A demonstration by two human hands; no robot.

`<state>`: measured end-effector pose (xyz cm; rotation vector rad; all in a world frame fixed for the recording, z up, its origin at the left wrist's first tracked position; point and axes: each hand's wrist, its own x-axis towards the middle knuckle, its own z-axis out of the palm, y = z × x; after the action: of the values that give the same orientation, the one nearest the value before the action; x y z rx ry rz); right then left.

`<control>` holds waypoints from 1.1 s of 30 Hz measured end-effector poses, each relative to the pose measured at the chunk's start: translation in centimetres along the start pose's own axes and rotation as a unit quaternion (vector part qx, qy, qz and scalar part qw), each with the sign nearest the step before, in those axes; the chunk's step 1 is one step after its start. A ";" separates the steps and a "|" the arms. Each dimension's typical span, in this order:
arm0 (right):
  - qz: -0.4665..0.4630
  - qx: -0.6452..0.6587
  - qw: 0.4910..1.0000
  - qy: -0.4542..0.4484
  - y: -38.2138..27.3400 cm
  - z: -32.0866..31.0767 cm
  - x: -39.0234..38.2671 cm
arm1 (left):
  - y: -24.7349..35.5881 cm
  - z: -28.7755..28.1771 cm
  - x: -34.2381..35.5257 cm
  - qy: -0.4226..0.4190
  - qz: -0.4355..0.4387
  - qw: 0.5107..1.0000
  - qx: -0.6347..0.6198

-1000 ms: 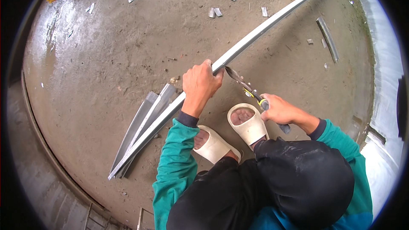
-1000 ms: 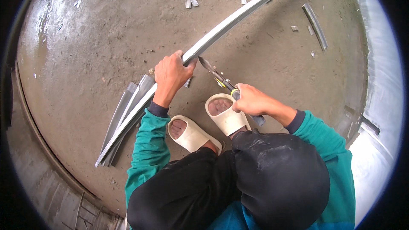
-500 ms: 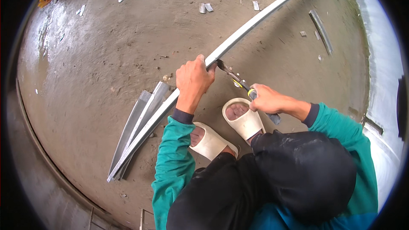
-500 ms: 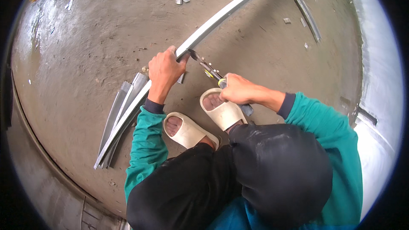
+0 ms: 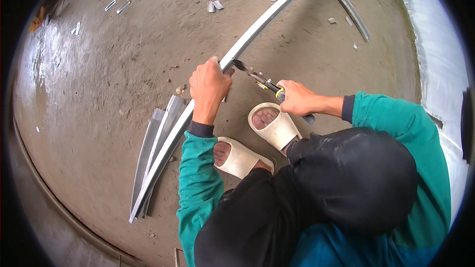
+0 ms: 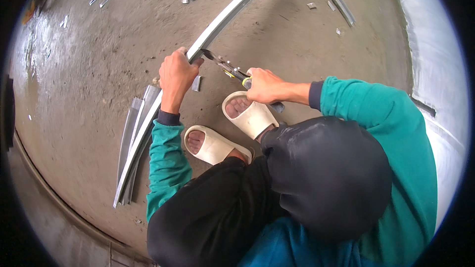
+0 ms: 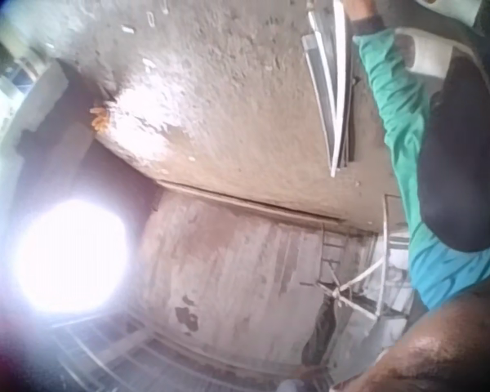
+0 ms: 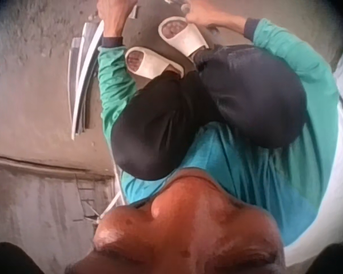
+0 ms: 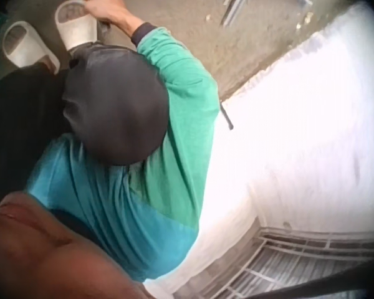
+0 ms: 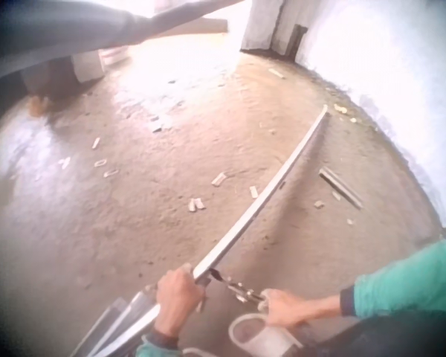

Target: The person trims and cuts metal studs using snips. They hold a stud with one hand while using the tool to cut through the metal flanges, then pick up and begin cutting a longer metal stud.

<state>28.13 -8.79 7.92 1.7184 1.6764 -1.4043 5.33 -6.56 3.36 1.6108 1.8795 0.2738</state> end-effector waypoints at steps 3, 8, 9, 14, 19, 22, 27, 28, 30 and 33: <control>0.075 -0.004 0.996 -0.054 -1.3 0.0 -0.2 | 0.0 0.0 0.1 -0.002 -0.013 1.000 0.004; 0.075 0.028 0.995 -0.058 -0.8 0.6 -0.3 | 0.7 0.1 -0.4 -0.023 -0.033 0.999 0.017; 0.066 0.034 0.997 -0.031 -0.4 1.0 -0.2 | 0.8 0.2 -0.4 -0.020 -0.034 0.999 0.023; 0.050 0.028 0.998 0.014 0.7 1.2 0.3 | 0.6 0.5 -0.2 0.011 -0.001 1.000 0.022; 0.028 0.006 0.999 0.013 0.9 1.3 0.6 | 0.3 0.6 -0.2 0.016 0.010 0.999 0.030; 0.024 0.006 1.000 0.000 0.7 1.3 0.7 | 0.3 0.8 0.0 0.012 -0.004 1.000 0.024; 0.112 0.067 0.991 -0.035 -1.2 1.1 0.0 | 0.2 1.1 0.3 0.017 -0.008 0.999 0.032; 0.109 0.067 0.991 -0.037 -1.3 1.1 0.1 | 0.0 1.1 0.4 0.019 -0.006 0.999 0.036; 0.099 0.106 0.988 -0.046 -1.1 1.0 0.1 | -0.1 1.2 0.5 0.022 0.000 0.999 0.030; 0.103 0.095 0.990 -0.015 -1.6 0.4 -0.2 | 0.1 1.1 0.6 0.024 0.007 0.999 0.026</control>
<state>26.58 -8.85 8.46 1.9004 1.3429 -1.5221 6.04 -6.19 2.42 1.6670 1.9266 0.2739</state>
